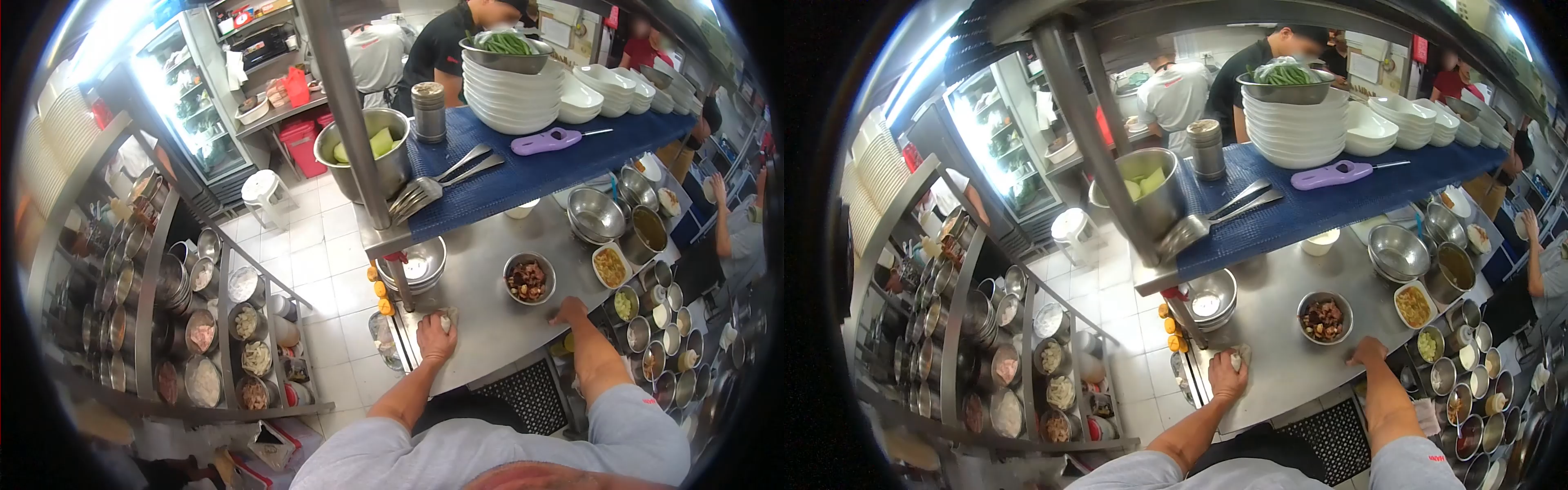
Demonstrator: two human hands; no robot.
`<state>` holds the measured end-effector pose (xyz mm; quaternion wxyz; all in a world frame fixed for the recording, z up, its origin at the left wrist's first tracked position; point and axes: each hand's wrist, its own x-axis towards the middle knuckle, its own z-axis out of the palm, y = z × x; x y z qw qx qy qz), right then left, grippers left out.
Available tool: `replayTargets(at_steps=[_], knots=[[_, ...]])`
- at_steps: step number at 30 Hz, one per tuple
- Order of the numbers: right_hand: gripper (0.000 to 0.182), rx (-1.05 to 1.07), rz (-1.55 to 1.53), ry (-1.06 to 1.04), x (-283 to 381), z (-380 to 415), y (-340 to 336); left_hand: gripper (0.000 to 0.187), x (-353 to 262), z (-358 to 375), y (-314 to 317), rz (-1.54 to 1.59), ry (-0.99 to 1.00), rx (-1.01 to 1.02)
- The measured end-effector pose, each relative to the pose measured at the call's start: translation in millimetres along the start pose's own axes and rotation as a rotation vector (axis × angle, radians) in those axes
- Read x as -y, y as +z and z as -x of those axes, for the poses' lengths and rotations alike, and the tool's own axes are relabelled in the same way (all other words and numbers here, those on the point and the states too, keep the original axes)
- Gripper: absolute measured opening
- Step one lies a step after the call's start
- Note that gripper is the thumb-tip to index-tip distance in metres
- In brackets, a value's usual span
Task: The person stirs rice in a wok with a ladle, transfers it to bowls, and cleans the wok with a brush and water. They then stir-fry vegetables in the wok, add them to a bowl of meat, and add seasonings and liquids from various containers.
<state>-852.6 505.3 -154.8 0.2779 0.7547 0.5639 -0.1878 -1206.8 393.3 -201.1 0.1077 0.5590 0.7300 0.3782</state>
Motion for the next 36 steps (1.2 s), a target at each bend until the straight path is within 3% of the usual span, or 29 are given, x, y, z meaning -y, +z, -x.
replayTargets(at_steps=[9, 12, 14, 18, 19, 21, 36], knots=[[0.087, -0.038, 0.03, 0.0, -8, -28, 15, 0.038, -2, 1, -2, 0.003, 0.023, -0.021], [0.085, -0.017, 0.059, 0.012, -7, -38, 21, 0.04, -1, 1, 0, -0.026, 0.028, -0.029], [0.079, -0.138, 0.091, -0.054, -11, -38, 27, 0.038, 3, 3, 1, -0.03, 0.008, -0.019], [0.063, 0.009, -0.039, 0.108, 6, 0, 6, 0.037, 6, 3, 9, 0.059, 0.027, 0.024], [0.073, 0.132, -0.033, 0.136, 6, -6, 3, 0.037, 0, 4, 1, 0.064, 0.035, 0.015], [0.062, 0.035, -0.053, 0.077, 8, 5, 0, 0.037, -5, 2, -1, 0.074, 0.038, 0.004], [0.054, -0.035, -0.048, 0.097, 12, 10, 1, 0.04, 2, 4, 6, 0.04, 0.058, -0.017]])
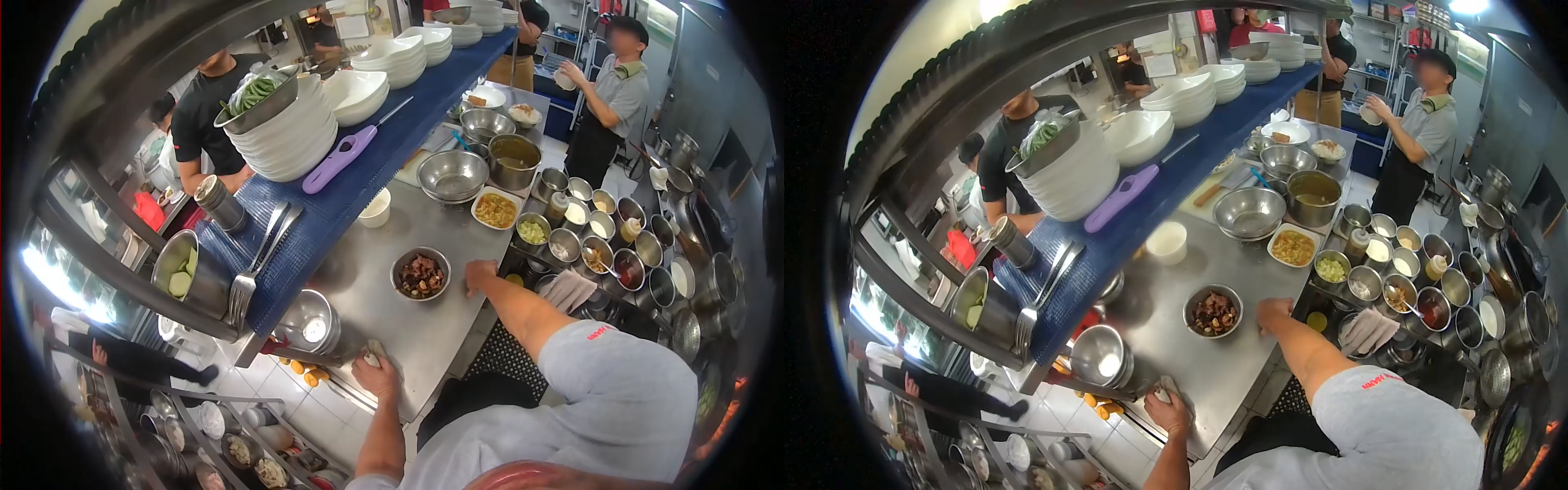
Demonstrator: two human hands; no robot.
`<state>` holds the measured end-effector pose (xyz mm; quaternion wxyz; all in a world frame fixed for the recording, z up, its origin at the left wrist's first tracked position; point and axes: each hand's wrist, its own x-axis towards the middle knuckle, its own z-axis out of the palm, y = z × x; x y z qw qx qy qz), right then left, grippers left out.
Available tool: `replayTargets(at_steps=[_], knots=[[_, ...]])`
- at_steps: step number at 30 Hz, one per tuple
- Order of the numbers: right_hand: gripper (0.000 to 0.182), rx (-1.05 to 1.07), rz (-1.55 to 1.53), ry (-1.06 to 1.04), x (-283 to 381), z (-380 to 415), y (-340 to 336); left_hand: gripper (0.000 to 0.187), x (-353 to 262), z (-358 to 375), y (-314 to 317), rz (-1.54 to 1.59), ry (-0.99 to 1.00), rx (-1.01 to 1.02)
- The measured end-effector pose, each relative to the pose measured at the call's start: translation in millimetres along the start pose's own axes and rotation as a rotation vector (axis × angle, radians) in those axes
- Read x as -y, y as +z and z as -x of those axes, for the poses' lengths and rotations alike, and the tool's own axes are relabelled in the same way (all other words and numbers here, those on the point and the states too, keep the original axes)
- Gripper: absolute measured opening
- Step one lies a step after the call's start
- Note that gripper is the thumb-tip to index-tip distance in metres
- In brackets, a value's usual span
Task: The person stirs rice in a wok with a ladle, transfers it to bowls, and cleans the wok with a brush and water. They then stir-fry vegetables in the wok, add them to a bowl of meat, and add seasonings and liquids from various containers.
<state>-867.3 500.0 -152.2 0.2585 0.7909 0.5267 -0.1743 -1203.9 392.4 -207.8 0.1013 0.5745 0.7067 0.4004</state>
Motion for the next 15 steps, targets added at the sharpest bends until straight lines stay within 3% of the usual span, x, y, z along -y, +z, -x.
replayTargets(at_steps=[15], knots=[[0.061, 0.03, -0.059, 0.007, -4, 12, -4, 0.042, 1, 2, 2, 0.016, 0.03, 0.013]])
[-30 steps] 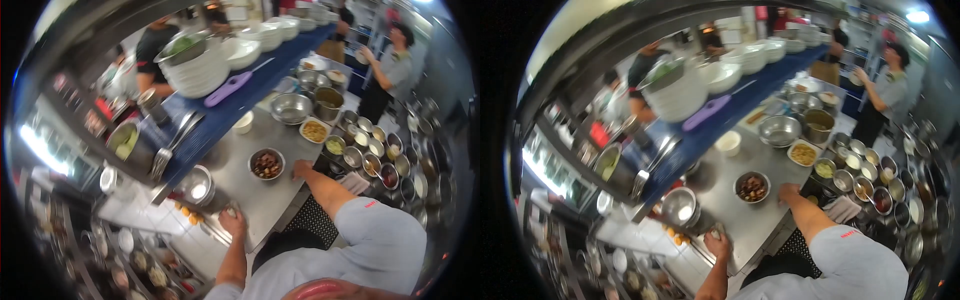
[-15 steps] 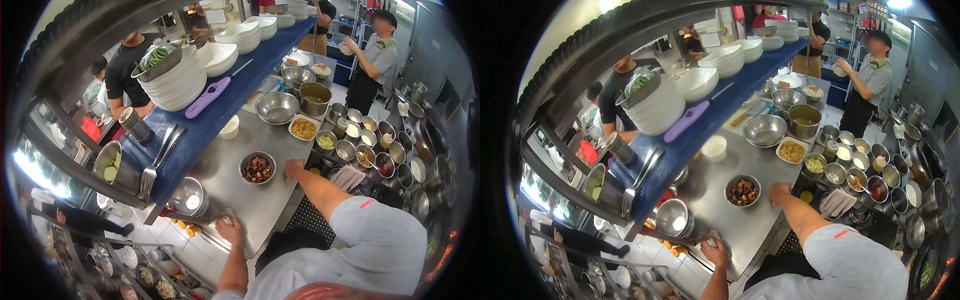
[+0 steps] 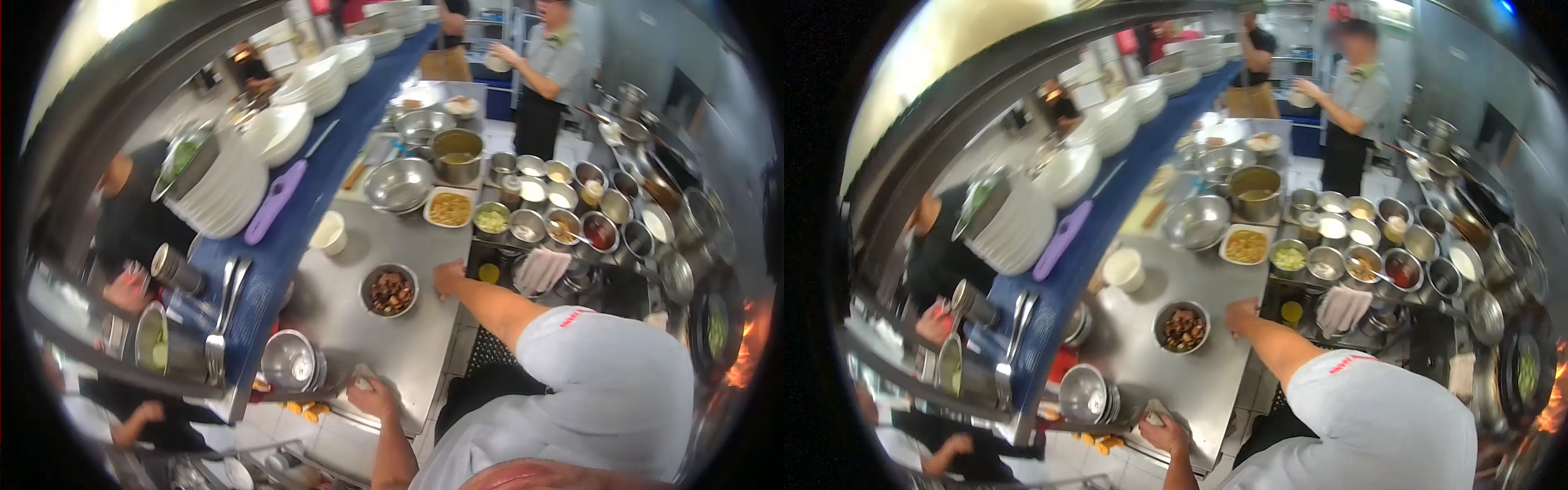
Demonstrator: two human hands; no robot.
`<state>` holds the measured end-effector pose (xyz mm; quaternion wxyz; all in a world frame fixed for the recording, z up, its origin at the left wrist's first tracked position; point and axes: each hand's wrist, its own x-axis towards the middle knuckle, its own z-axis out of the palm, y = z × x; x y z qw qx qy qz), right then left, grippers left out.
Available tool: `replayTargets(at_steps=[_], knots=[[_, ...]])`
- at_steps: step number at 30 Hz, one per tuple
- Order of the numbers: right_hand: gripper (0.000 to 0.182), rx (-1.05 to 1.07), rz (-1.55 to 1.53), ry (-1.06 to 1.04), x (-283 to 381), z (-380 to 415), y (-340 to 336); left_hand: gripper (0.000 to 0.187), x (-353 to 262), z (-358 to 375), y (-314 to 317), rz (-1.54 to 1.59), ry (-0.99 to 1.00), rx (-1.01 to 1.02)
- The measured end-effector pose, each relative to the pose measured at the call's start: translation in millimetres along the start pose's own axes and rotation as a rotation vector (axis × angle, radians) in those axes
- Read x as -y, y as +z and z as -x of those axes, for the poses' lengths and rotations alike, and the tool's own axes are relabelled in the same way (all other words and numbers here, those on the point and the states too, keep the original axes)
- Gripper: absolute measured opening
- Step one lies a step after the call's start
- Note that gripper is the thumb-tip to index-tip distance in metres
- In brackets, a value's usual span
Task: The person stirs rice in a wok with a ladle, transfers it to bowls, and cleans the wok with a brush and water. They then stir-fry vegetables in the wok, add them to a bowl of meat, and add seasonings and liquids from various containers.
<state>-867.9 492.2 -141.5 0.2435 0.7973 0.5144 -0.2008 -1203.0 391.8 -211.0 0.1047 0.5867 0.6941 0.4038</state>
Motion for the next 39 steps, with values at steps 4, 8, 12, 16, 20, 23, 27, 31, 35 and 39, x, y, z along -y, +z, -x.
replayTargets(at_steps=[4, 8, 12, 16, 20, 23, 27, 31, 35, 39], knots=[[0.058, -0.035, -0.038, 0.022, 1, 4, 2, 0.04, -9, -2, -4, -0.001, -0.025, 0.03], [0.057, -0.083, -0.054, 0.019, 3, 5, 8, 0.041, -3, -1, -2, -0.009, -0.036, 0.017], [0.057, -0.096, -0.075, 0.047, 4, -3, 11, 0.041, -6, -2, -3, 0.002, -0.031, 0.019], [0.059, -0.09, -0.075, 0.029, 3, -4, 15, 0.039, -3, -1, -3, -0.04, -0.006, -0.005], [0.059, -0.13, -0.094, 0.017, 2, -2, 16, 0.04, -3, -2, -1, -0.035, -0.036, -0.005], [0.058, -0.042, -0.059, -0.034, -2, 3, 6, 0.04, -4, -1, -2, -0.048, -0.018, 0.005], [0.058, -0.072, -0.078, -0.032, -1, 1, 8, 0.04, -11, -1, -5, -0.048, -0.048, -0.024], [0.057, -0.051, -0.064, -0.077, -5, 16, -3, 0.043, -10, -1, -6, -0.037, -0.066, 0.019], [0.056, -0.011, -0.025, -0.066, -5, 11, -4, 0.039, -16, -1, -8, -0.027, -0.052, -0.014], [0.05, -0.097, -0.051, -0.089, -6, 3, 9, 0.038, -12, -2, -6, -0.063, -0.042, -0.003]])
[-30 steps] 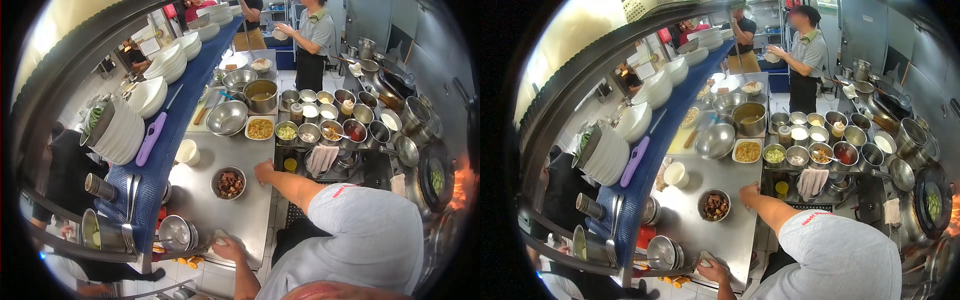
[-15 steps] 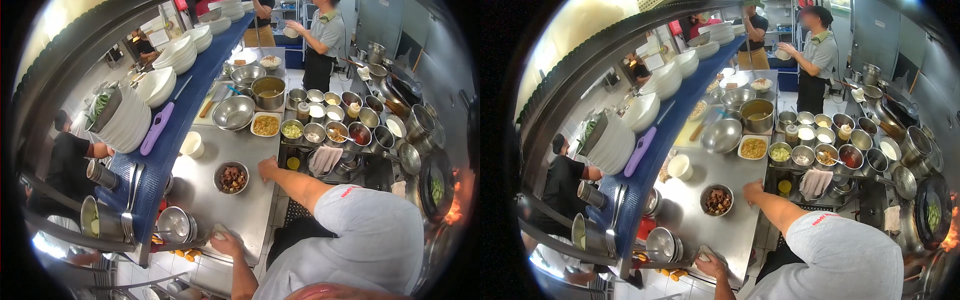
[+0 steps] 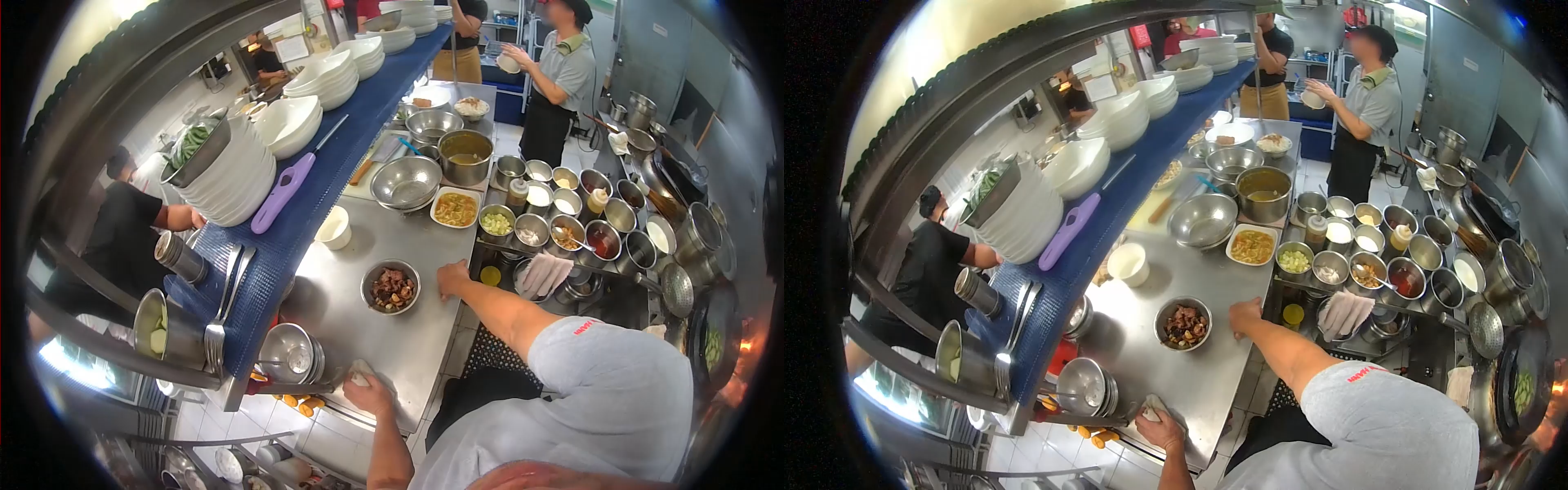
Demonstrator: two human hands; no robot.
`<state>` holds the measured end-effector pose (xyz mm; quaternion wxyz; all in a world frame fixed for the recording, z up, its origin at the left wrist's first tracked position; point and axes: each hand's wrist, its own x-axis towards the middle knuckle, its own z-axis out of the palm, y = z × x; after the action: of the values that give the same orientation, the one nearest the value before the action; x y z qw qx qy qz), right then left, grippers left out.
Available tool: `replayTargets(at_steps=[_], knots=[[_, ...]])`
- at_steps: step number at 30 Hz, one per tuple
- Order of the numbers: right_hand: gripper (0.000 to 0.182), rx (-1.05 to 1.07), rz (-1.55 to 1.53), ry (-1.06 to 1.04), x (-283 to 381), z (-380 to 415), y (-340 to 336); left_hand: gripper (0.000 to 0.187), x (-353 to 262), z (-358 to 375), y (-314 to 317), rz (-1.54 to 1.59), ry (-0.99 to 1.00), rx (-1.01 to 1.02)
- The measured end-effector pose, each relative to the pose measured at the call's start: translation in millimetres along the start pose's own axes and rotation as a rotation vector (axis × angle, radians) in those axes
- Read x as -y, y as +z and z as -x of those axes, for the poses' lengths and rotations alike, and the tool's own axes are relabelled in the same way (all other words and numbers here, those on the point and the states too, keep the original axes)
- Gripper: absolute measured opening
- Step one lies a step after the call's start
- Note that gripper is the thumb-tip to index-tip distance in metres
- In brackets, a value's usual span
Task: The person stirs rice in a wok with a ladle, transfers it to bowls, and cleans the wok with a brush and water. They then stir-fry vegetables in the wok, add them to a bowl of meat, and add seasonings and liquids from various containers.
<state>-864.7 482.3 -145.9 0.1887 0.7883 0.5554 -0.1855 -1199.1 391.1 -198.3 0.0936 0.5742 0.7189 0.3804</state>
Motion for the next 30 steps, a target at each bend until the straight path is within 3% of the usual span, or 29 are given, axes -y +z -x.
replayTargets(at_steps=[5, 7, 10, 14, 16, 29, 30], knots=[[0.047, 0.033, 0.082, -0.016, -1, -6, 0, 0.038, -5, 1, -3, 0.009, -0.014, 0.0], [0.062, 0.103, 0.025, -0.016, -1, 5, -12, 0.038, -5, 0, -5, 0.011, -0.029, 0.003], [0.051, -0.003, 0.038, -0.002, -3, -15, 8, 0.038, -1, 0, -1, 0.013, -0.002, -0.024], [0.054, -0.039, 0.044, -0.031, -4, -6, 4, 0.036, 4, 0, 3, 0.009, 0.014, -0.047], [0.063, 0.075, 0.054, -0.015, -1, 2, -7, 0.036, 7, 1, 5, 0.005, 0.019, -0.055], [0.068, 0.079, 0.071, 0.021, 2, -4, -9, 0.038, 5, 2, 2, 0.032, -0.018, -0.044], [0.062, 0.043, 0.069, 0.019, 2, -3, -8, 0.038, 6, 2, 3, 0.031, -0.01, -0.054]])
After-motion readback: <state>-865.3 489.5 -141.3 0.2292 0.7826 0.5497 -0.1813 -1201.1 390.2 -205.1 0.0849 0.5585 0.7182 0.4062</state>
